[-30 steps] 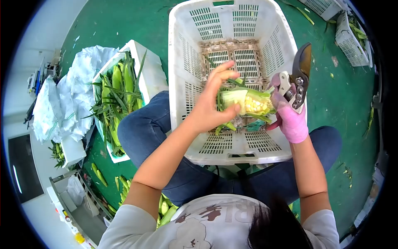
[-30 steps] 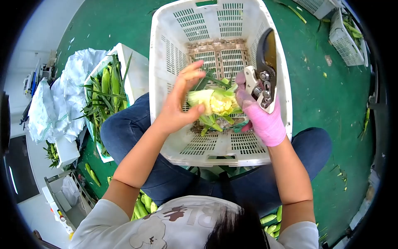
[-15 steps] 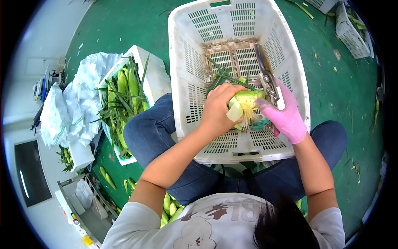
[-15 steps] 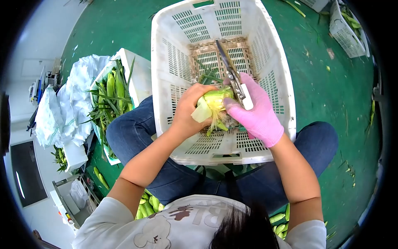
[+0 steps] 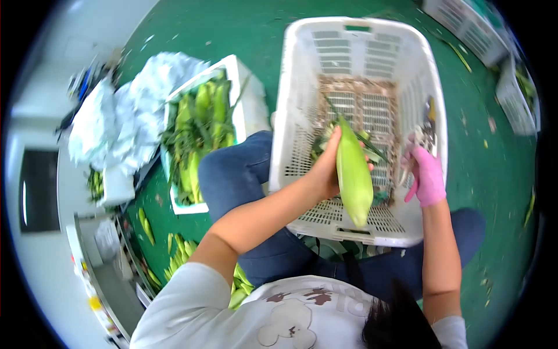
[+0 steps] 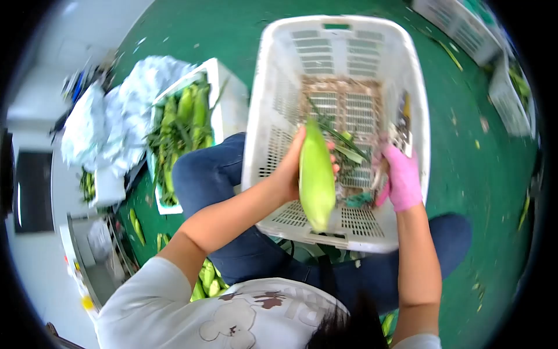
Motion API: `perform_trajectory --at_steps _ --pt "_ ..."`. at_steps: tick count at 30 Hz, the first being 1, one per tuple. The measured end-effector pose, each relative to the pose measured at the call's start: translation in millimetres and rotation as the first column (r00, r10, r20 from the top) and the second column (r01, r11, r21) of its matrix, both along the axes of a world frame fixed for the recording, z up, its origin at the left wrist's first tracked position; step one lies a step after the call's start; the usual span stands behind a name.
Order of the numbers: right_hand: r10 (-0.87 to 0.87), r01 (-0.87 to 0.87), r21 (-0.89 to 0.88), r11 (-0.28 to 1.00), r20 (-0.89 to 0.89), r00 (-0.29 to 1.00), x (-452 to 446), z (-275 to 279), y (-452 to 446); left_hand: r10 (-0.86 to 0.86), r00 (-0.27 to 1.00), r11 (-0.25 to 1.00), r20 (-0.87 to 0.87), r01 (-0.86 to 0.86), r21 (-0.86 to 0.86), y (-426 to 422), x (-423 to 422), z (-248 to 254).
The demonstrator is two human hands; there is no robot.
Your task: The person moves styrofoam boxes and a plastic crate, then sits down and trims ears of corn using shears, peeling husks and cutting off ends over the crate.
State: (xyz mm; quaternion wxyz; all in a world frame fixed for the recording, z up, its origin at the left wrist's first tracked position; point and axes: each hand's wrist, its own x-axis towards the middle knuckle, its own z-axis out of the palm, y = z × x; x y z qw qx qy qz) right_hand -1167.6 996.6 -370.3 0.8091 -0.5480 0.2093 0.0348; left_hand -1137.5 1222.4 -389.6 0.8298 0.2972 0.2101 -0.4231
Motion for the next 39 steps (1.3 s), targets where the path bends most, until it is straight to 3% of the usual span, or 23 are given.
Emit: perform_trajectory --at_steps 4,7,9,11,13,14,15,16,17,18,20,21,23,25,26,27,28,30,33,35,37,38,39 --pt "0.223 -0.276 -0.188 0.942 -0.260 0.939 -5.1 -6.5 7.0 -0.032 0.995 0.978 -0.095 0.012 -0.207 37.3 7.6 -17.0" --pt "0.340 -0.342 0.026 0.939 -0.187 0.921 -12.8 -47.0 -5.0 0.116 0.993 0.850 0.037 -0.080 -0.520 99.8 -41.8 49.1" --pt "0.203 -0.206 0.016 0.978 -0.268 0.942 -14.1 -56.7 -0.8 0.375 0.876 0.881 0.304 -0.235 -0.411 167.5 -106.0 91.6" --pt "0.360 -0.337 0.129 0.933 -0.267 0.894 -9.3 -89.0 -19.4 0.497 0.682 0.849 0.537 -0.510 -0.138 255.1 -191.7 90.8" --pt "0.366 -0.318 0.194 0.928 -0.315 0.875 -8.4 -111.0 -14.2 0.469 0.614 0.546 0.635 -0.767 0.337 329.2 -309.1 89.1" --pt "0.402 -0.340 0.233 0.911 -0.315 0.860 -3.9 -135.3 -18.5 0.455 0.698 0.349 0.553 -0.711 0.610 353.3 -371.8 101.3" --pt "0.413 -0.342 0.256 0.904 -0.318 0.853 -4.4 -152.9 -25.0 0.423 0.840 0.059 0.339 -0.399 0.915 385.3 -440.8 91.8" --pt "0.456 -0.388 0.252 0.886 -0.327 0.828 -10.4 -157.2 -21.4 0.316 0.894 -0.079 0.319 -0.310 0.947 406.7 -511.4 85.4" --pt "0.484 -0.425 0.237 0.874 -0.333 0.809 -13.7 -157.0 -21.6 0.226 0.953 -0.386 0.201 -0.101 0.917 440.4 -610.2 43.0" --pt "0.501 -0.453 0.216 0.865 -0.342 0.795 -17.7 -157.6 -23.1 0.205 0.968 -0.555 -0.144 0.237 0.798 446.6 -678.8 40.6" --pt "0.462 -0.470 0.083 0.879 -0.398 0.793 -23.9 -162.5 -26.4 0.264 0.574 -0.224 -0.775 0.818 0.530 454.6 -748.0 62.7" --pt "0.456 -0.500 0.005 0.866 -0.416 0.787 -26.9 -161.3 -31.6 0.403 0.400 -0.233 -0.823 0.915 0.330 442.2 -751.0 71.2" --pt "0.377 -0.474 -0.153 0.867 -0.421 0.825 -34.9 -141.4 -14.4 0.605 0.499 -0.531 -0.620 0.833 0.153 462.8 -728.4 41.8" --pt "0.331 -0.408 -0.128 0.904 -0.394 0.857 -44.4 -131.9 -2.6 0.373 0.894 -0.669 -0.246 0.444 0.596 491.3 -596.1 35.8" --pt "0.376 -0.399 0.010 0.917 -0.359 0.855 -45.7 -139.4 -2.6 0.227 0.969 -0.632 0.102 0.067 0.772 521.9 -532.5 8.9" --pt "0.415 -0.386 0.153 0.910 -0.310 0.855 -43.9 -142.8 -2.1 0.107 0.909 -0.664 0.402 -0.235 0.709 519.7 -441.5 -2.9" --pt "0.410 -0.372 0.175 0.912 -0.339 0.847 -39.7 -140.5 -0.9 0.025 0.732 -0.504 0.681 -0.579 0.641 513.7 -350.8 -10.8" --pt "0.397 -0.330 0.228 0.916 -0.399 0.827 -33.1 -126.8 12.8 -0.129 0.760 -0.417 0.637 -0.624 0.661 501.4 -203.7 -21.0" --pt "0.498 -0.441 0.252 0.862 -0.253 0.829 -36.0 -90.0 20.0 -0.208 0.933 -0.308 0.292 -0.346 0.886 488.6 -59.6 -89.9" --pt "0.433 -0.394 0.183 0.901 -0.295 0.852 -37.4 -87.3 9.8 -0.278 0.957 -0.457 -0.081 -0.057 0.888 458.2 -30.2 -71.9" --pt "0.395 -0.354 0.190 0.916 -0.271 0.878 -42.4 -82.3 6.4 -0.459 0.889 -0.437 0.000 -0.225 0.871 490.8 -28.8 -90.1" --pt "0.284 -0.217 0.265 0.940 -0.250 0.925 -45.7 -90.1 4.9 -0.424 0.892 -0.111 -0.158 0.122 0.986 497.8 -25.0 -63.7" --pt "0.316 -0.233 0.348 0.908 -0.206 0.926 -42.0 -87.7 7.8 -0.372 0.919 0.084 -0.132 0.175 0.981 508.3 -32.7 -61.9"
